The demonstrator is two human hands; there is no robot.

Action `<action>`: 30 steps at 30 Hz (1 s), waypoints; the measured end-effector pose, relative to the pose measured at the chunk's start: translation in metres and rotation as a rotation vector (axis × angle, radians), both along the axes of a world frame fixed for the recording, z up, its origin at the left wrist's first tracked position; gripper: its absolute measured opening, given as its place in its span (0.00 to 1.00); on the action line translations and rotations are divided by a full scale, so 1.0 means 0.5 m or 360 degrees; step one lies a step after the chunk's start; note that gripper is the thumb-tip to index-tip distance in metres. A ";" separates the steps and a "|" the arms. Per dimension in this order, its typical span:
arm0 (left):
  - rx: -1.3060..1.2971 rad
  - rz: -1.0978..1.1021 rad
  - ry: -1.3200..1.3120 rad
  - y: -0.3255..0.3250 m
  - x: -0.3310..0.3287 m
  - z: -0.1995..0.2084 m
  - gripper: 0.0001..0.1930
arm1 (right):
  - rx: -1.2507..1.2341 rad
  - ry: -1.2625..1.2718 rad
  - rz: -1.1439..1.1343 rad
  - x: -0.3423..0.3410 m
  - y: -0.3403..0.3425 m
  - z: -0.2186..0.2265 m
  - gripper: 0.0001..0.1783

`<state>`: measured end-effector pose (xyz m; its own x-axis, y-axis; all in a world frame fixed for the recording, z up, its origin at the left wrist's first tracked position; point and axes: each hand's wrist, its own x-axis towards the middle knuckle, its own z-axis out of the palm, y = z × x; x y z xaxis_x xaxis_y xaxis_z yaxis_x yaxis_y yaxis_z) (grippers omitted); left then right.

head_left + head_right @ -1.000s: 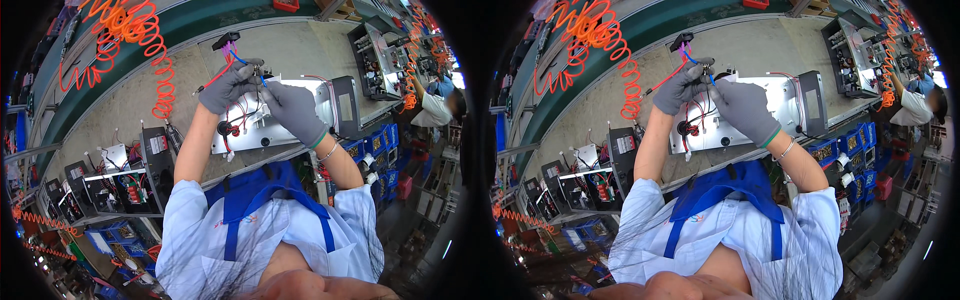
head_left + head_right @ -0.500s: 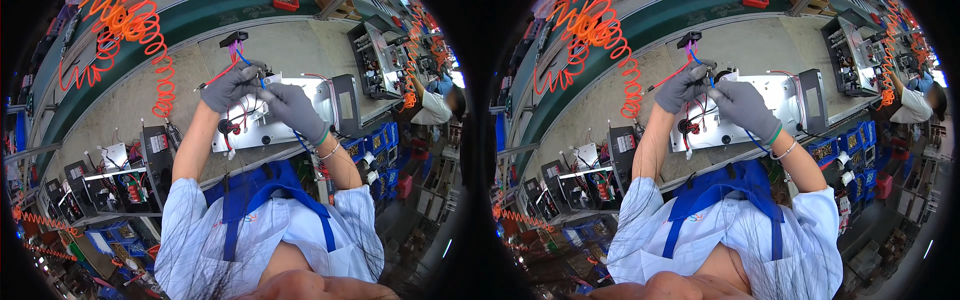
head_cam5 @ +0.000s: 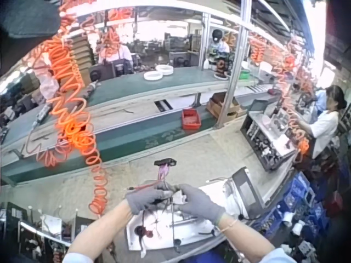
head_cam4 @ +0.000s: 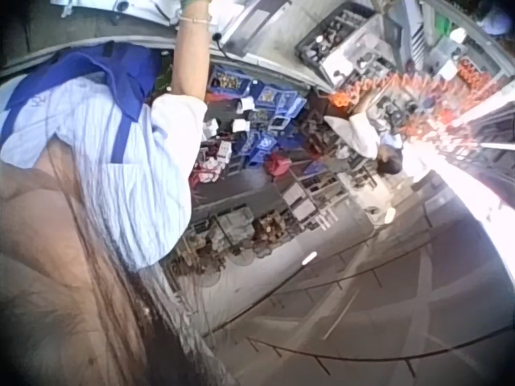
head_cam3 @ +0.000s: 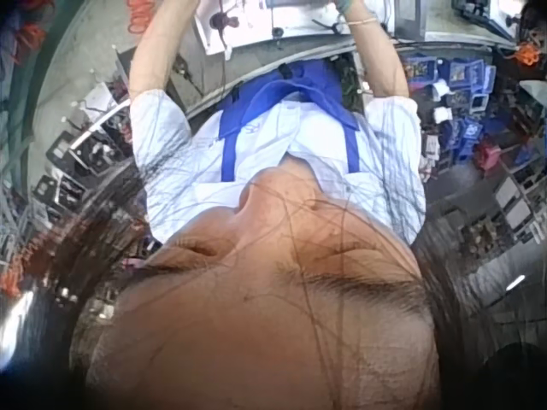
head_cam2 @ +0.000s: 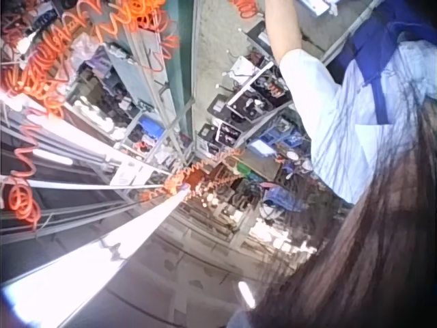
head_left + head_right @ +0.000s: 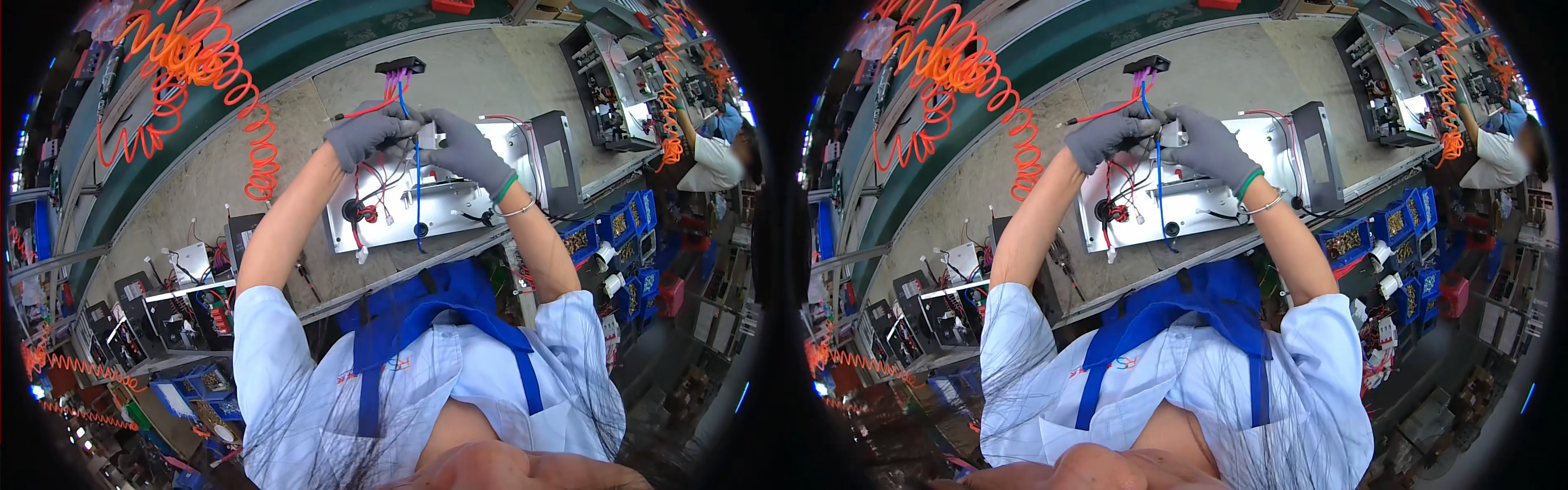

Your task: Assembling and wiring electronic components inside a metal chassis on a factory production line.

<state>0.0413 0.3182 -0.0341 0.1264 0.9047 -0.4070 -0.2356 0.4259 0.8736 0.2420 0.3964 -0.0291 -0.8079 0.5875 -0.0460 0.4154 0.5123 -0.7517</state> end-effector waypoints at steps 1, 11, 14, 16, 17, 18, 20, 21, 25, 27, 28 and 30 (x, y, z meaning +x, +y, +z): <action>-0.0022 -0.0032 -0.0024 0.004 -0.002 -0.004 0.12 | -0.0014 0.0026 0.0012 0.002 -0.006 0.001 0.36; -0.0188 0.0118 0.0469 -0.017 0.026 0.030 0.10 | 0.0024 0.0096 -0.0052 0.013 -0.007 -0.007 0.32; -0.0186 0.0225 0.0450 -0.027 0.038 0.021 0.10 | -0.0005 0.0062 -0.0061 0.010 -0.005 -0.008 0.33; -0.0163 0.0216 0.0499 -0.027 0.043 0.021 0.10 | -0.0018 0.0168 -0.0028 0.012 -0.001 -0.015 0.34; -0.0149 0.0211 0.0523 -0.026 0.047 0.024 0.10 | -0.0005 0.0149 -0.0030 0.012 0.001 -0.017 0.34; -0.0176 0.0237 0.0563 -0.029 0.053 0.030 0.10 | 0.0007 0.0130 -0.0032 0.012 0.002 -0.019 0.35; -0.0160 0.0328 0.0591 -0.035 0.065 0.027 0.11 | 0.0011 0.0126 -0.0038 0.013 0.002 -0.020 0.35; -0.0151 0.0370 0.0605 -0.038 0.069 0.025 0.11 | 0.0001 0.0143 -0.0038 0.013 0.002 -0.018 0.35; -0.0129 0.0412 0.0698 -0.048 0.075 0.014 0.13 | -0.0026 0.0165 -0.0031 0.013 0.007 -0.026 0.35; -0.0091 0.0477 0.0689 -0.053 0.079 0.003 0.13 | -0.0056 0.0125 -0.0036 0.014 0.007 -0.020 0.35; -0.0053 0.0489 0.0715 -0.056 0.082 0.002 0.14 | -0.0072 0.0109 -0.0047 0.014 0.007 -0.017 0.35; 0.0023 0.0508 0.0767 -0.062 0.089 0.003 0.16 | -0.0069 0.0131 -0.0050 0.013 0.008 -0.020 0.34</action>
